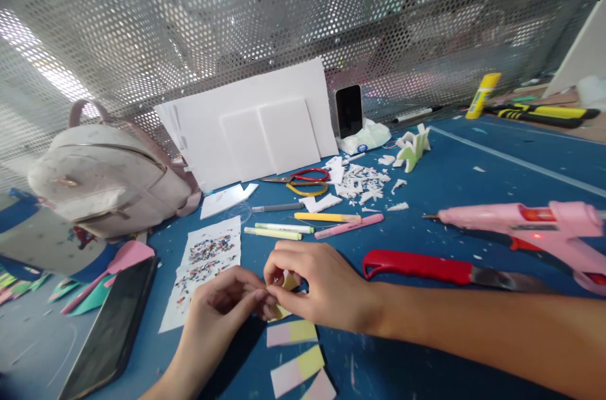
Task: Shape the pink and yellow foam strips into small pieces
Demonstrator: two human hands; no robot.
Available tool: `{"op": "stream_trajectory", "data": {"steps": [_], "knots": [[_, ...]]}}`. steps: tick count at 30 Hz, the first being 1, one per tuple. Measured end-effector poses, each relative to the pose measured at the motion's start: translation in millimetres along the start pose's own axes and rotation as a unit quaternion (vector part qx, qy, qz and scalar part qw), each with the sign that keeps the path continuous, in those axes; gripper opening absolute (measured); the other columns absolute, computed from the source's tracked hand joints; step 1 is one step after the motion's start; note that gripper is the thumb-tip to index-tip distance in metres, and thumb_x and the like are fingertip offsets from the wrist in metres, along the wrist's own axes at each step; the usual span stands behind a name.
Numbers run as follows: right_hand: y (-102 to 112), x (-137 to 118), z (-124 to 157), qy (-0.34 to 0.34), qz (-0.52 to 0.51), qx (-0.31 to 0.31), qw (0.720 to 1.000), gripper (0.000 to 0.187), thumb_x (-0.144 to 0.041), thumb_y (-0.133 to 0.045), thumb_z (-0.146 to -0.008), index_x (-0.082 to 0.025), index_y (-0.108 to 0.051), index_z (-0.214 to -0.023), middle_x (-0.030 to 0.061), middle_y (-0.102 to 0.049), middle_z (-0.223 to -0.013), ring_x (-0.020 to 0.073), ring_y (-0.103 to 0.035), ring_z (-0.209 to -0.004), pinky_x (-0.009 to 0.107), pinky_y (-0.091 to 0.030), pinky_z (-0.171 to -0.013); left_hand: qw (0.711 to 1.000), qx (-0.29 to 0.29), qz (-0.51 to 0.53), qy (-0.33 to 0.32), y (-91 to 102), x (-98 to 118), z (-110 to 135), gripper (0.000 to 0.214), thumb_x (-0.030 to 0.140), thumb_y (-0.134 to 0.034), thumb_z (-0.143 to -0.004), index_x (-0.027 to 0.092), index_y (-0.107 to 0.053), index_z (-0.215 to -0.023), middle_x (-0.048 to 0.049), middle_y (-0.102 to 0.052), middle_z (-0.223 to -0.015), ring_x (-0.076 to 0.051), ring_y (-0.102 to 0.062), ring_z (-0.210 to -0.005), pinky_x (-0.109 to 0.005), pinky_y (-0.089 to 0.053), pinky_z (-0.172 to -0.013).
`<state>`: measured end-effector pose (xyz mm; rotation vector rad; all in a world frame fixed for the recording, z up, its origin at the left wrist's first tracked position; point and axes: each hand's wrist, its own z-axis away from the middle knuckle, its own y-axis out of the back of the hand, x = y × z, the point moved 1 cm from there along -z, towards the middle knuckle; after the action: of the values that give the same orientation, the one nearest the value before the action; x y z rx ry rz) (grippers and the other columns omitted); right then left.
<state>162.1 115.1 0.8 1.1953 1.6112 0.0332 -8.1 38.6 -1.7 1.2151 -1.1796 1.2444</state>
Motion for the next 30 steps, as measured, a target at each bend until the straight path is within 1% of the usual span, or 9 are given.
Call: {"op": "stream_trajectory", "data": {"steps": [10, 18, 21, 24, 30], "knots": [[-0.1, -0.7, 1.6, -0.004, 0.006, -0.003, 1.0, 0.006, -0.013, -0.06, -0.086, -0.019, -0.059, -0.086, -0.0019, -0.057, -0.083, 0.0091, -0.051, -0.07, 0.021, -0.039, -0.062, 0.999, -0.02, -0.035, -0.019, 0.7, -1.1, 0.3, 0.015, 0.025, -0.064, -0.09, 0.014, -0.063, -0.079, -0.0034, -0.071, -0.066, -0.012, -0.068, -0.059, -0.021, -0.055, -0.06], [-0.3, 0.4, 0.3, 0.0, 0.002, -0.003, 1.0, 0.007, -0.011, -0.059, -0.086, -0.019, -0.06, -0.087, -0.0016, -0.057, -0.084, 0.0089, -0.051, -0.07, 0.021, -0.04, -0.062, 0.999, -0.016, -0.052, -0.004, 0.0, -0.9, 2.3, 0.011, 0.024, -0.067, -0.086, 0.015, -0.063, -0.08, -0.0013, -0.068, -0.065, -0.011, -0.065, -0.059, -0.02, -0.053, -0.059], [-0.7, 0.7, 0.0, 0.001, 0.004, -0.004, 1.0, 0.008, -0.01, -0.059, -0.086, -0.019, -0.06, -0.087, -0.0017, -0.057, -0.084, 0.009, -0.051, -0.07, 0.021, -0.04, -0.062, 0.998, -0.012, -0.064, -0.008, -0.3, -0.6, 1.9, 0.011, 0.024, -0.067, -0.085, 0.015, -0.064, -0.08, -0.0015, -0.067, -0.065, -0.011, -0.065, -0.059, -0.02, -0.054, -0.059], [-0.8, 1.2, 0.3, -0.002, 0.01, -0.003, 1.0, 0.009, -0.009, -0.059, -0.085, -0.018, -0.06, -0.087, -0.0017, -0.058, -0.084, 0.0092, -0.051, -0.07, 0.021, -0.039, -0.063, 0.995, -0.008, -0.094, -0.02, 0.2, -1.0, 2.1, 0.01, 0.024, -0.065, -0.086, 0.015, -0.065, -0.081, -0.002, -0.068, -0.066, -0.012, -0.066, -0.059, -0.021, -0.054, -0.059], [-0.4, 1.1, 1.1, 0.006, 0.013, -0.003, 1.0, 0.008, -0.011, -0.059, -0.087, -0.019, -0.061, -0.09, -0.0008, -0.059, -0.084, 0.01, -0.052, -0.07, 0.022, -0.039, -0.062, 0.977, 0.007, -0.194, -0.087, 3.0, -3.7, 3.6, 0.007, 0.02, -0.061, -0.087, 0.016, -0.066, -0.085, -0.0029, -0.068, -0.071, -0.014, -0.066, -0.062, -0.023, -0.055, -0.059]]}}
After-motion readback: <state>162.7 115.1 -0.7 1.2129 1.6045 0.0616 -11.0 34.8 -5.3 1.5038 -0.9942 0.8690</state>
